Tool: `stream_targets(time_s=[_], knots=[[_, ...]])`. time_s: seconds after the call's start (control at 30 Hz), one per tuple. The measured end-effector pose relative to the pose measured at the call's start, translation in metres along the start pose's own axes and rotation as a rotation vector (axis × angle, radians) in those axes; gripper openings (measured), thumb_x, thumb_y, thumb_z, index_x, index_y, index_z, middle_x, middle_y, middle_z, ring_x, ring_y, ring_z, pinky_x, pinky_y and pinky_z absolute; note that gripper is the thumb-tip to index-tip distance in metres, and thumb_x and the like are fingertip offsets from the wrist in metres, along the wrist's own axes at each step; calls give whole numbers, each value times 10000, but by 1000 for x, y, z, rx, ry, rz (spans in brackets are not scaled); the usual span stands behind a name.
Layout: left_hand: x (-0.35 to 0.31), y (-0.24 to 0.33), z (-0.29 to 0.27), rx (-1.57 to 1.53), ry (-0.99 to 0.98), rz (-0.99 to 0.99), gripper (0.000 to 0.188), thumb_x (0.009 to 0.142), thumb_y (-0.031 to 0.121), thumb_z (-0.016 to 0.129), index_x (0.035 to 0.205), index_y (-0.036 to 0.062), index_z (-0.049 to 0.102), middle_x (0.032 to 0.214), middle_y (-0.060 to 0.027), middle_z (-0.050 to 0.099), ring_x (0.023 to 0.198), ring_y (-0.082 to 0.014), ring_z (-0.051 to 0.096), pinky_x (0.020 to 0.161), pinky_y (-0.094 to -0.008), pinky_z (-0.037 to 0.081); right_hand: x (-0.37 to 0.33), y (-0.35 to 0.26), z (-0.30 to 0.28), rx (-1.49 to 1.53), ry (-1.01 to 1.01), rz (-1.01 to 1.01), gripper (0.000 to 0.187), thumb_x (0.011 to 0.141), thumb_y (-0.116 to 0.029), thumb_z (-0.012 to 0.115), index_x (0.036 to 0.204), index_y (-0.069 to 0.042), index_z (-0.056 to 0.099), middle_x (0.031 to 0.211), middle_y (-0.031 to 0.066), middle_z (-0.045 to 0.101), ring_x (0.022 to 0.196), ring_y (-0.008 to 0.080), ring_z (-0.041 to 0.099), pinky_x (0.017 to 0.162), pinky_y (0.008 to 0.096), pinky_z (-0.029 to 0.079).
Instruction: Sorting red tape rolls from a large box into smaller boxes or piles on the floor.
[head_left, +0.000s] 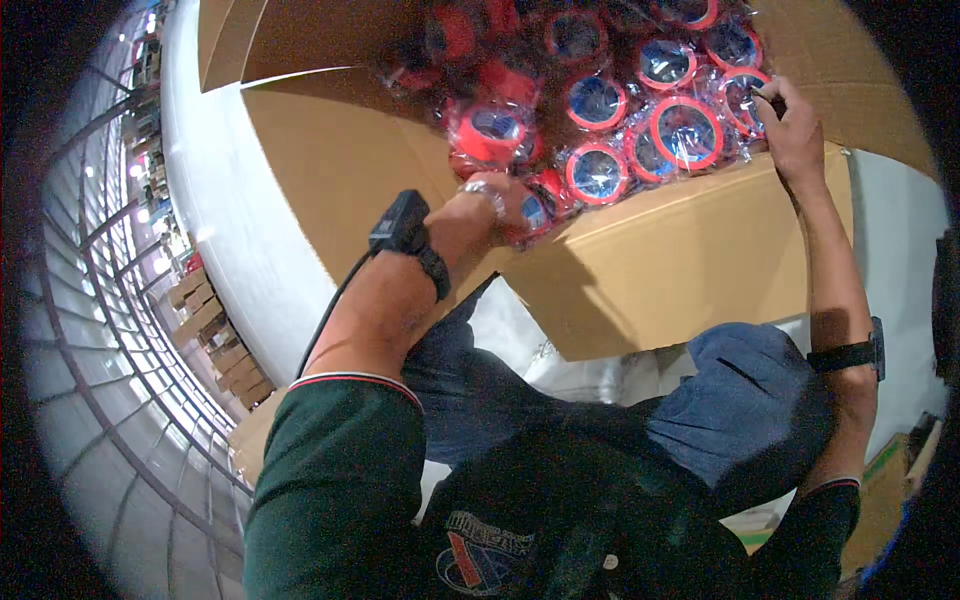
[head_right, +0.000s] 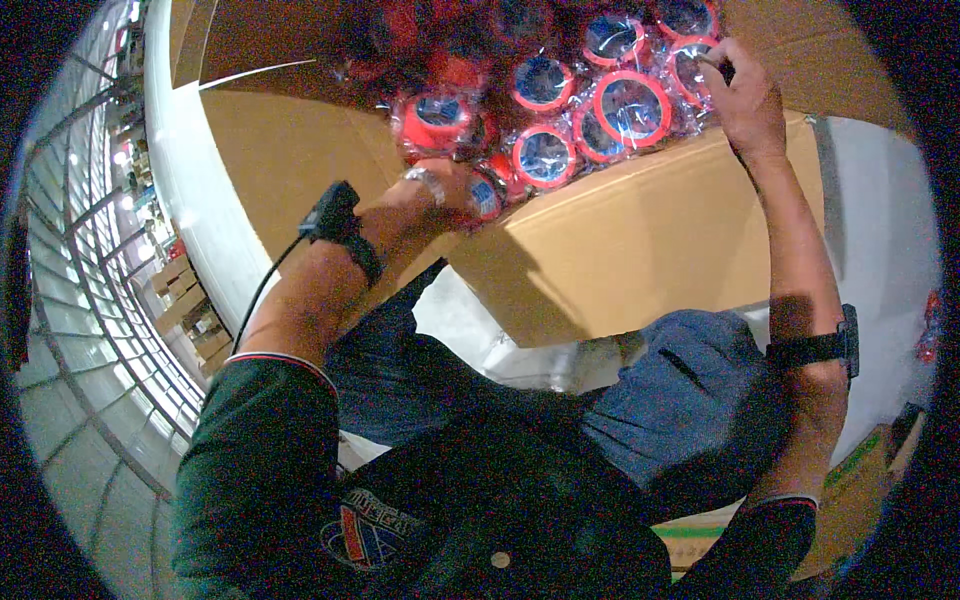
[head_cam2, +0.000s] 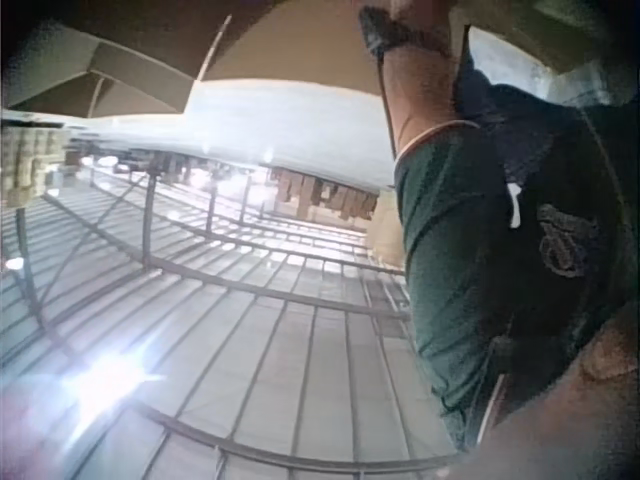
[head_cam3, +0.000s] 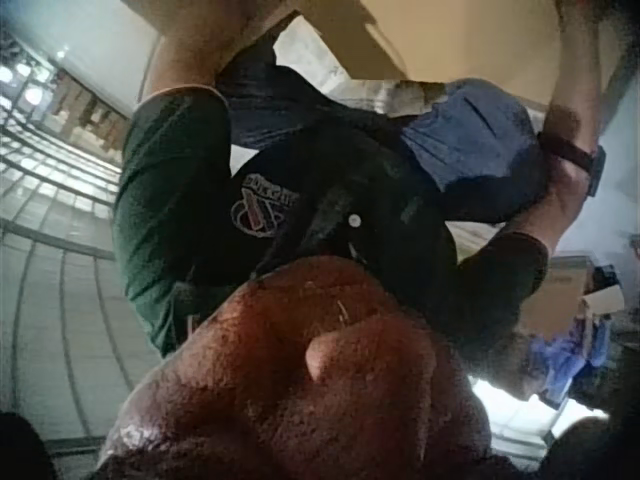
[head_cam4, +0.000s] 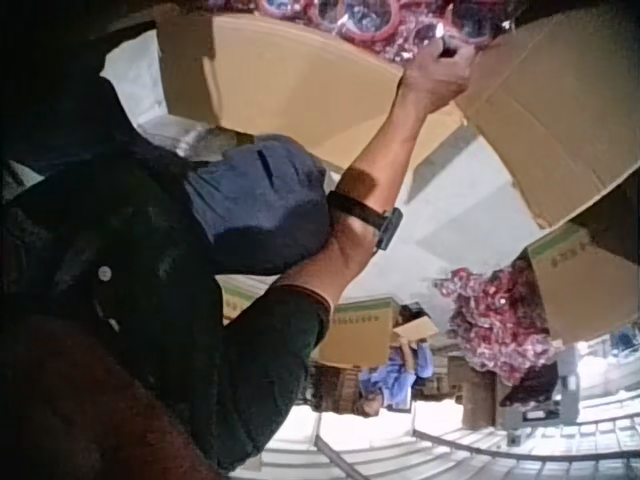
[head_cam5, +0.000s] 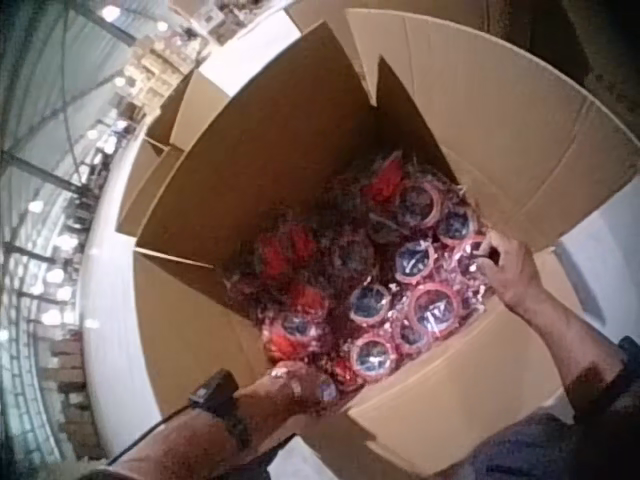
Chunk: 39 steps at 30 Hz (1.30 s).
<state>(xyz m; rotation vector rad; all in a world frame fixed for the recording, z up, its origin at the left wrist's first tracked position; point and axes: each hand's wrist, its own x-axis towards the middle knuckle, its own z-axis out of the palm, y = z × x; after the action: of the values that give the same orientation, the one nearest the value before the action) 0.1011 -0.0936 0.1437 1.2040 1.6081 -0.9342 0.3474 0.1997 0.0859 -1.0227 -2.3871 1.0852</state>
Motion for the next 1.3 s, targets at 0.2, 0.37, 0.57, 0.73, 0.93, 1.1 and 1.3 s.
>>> stream_targets(time_s=[0.2, 0.37, 0.57, 0.73, 0.93, 1.1, 1.3], knots=[[43, -26, 54, -371, 156, 15, 566, 639, 244, 720, 1144, 49, 553, 1067, -200, 634, 986, -315, 627, 842, -419, 511, 0, -2, 3, 13, -29, 58, 158, 849, -188, 586, 899, -44, 546, 750, 132, 592, 710, 254, 601, 683, 366, 462], [50, -14, 52, -437, 46, -161, 532, 653, 257, 699, 1111, 7, 597, 1106, -214, 617, 1035, -339, 600, 884, -410, 485, -2, -2, -1, 21, -24, 34, 161, 849, -195, 583, 904, -48, 548, 763, 133, 600, 696, 255, 594, 668, 367, 457], [49, -29, 52, -466, 148, -132, 416, 697, 178, 661, 1063, 7, 562, 1034, -211, 629, 1011, -351, 602, 842, -424, 484, 2, 12, 2, -13, -21, 5, 166, 851, -216, 577, 921, -68, 553, 793, 126, 606, 699, 279, 583, 669, 373, 456], [46, -31, 61, -461, 356, 60, 322, 755, 145, 635, 1030, 31, 512, 994, -219, 620, 971, -377, 597, 814, -452, 470, 2, 3, 6, -11, -29, 24, 169, 849, -218, 582, 918, -66, 554, 798, 122, 605, 718, 275, 589, 684, 361, 461], [98, -13, 109, -424, 366, -140, 358, 881, 143, 439, 1202, -13, 466, 1232, -286, 502, 1128, -404, 518, 969, -445, 417, 3, -3, 12, 45, -46, 17, 172, 849, -211, 595, 891, -47, 562, 788, 124, 613, 719, 215, 596, 685, 343, 462], [62, -4, 75, -555, 436, 139, 906, 684, 295, 735, 1407, 68, 238, 1245, -292, 480, 1178, -418, 464, 991, -453, 393, 7, 3, 4, -35, -56, 64, 151, 847, -182, 607, 894, -42, 578, 761, 123, 616, 698, 203, 585, 676, 341, 461], [79, 2, 64, -416, 288, 20, 956, 526, 367, 860, 1316, 54, 421, 1213, -247, 530, 1141, -403, 500, 971, -451, 416, 7, 6, 10, 38, -68, 0, 146, 828, -166, 604, 886, -37, 573, 758, 123, 613, 700, 208, 590, 677, 340, 463]])
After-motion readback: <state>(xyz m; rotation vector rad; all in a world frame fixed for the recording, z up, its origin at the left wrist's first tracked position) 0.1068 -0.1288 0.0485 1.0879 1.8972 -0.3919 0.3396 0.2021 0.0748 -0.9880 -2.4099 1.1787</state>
